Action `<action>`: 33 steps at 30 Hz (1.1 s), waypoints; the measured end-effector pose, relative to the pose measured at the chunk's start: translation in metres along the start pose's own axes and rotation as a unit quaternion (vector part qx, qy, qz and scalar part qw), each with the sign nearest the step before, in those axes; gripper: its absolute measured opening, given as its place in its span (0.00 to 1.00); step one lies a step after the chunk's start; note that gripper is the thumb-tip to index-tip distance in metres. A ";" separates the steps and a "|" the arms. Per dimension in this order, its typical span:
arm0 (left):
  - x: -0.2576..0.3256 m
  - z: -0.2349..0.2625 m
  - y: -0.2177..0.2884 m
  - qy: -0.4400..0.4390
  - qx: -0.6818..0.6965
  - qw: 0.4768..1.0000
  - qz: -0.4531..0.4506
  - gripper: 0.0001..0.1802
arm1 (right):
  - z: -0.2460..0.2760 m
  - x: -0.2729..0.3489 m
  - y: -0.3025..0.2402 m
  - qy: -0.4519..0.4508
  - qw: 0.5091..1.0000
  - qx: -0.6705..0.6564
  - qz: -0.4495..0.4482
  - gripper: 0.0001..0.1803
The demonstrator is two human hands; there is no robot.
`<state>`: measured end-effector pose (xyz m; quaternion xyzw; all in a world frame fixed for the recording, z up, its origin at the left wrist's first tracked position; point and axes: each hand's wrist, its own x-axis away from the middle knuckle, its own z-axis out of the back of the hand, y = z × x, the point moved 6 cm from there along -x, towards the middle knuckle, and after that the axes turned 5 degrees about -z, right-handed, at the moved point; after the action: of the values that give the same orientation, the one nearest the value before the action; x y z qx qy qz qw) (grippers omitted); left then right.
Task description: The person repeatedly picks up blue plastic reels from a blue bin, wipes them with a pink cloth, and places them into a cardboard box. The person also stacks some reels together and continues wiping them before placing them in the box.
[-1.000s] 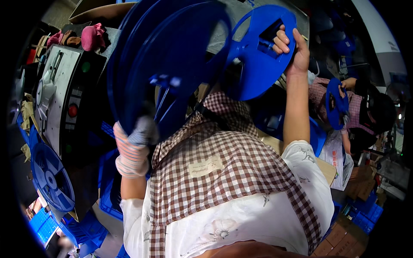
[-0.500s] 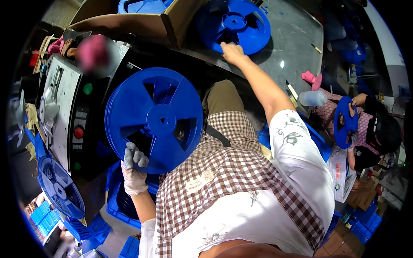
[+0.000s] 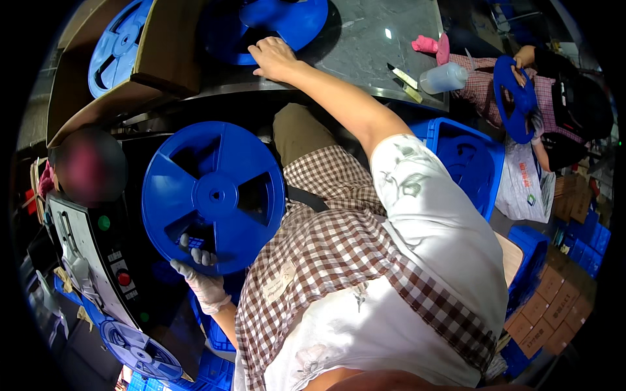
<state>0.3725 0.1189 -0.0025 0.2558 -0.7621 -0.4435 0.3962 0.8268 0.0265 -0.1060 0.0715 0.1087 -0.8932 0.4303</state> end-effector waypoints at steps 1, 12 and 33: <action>0.005 0.005 -0.003 0.031 -0.003 0.999 -0.008 0.44 | 0.016 0.007 -0.008 0.035 0.997 -0.063 0.003 0.29; 0.076 0.066 -0.029 0.151 0.258 0.953 -0.053 0.32 | 0.032 0.149 -0.029 -0.141 0.867 -0.468 -0.094 0.15; 0.072 0.079 -0.039 0.138 0.217 0.964 -0.068 0.41 | 0.120 -0.131 -0.355 0.002 0.869 -0.493 -0.032 0.29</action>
<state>0.2684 0.0846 -0.0326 0.4451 -0.7591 -0.2542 0.4013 0.6250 0.3096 0.0857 -0.1517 0.5381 -0.7367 0.3804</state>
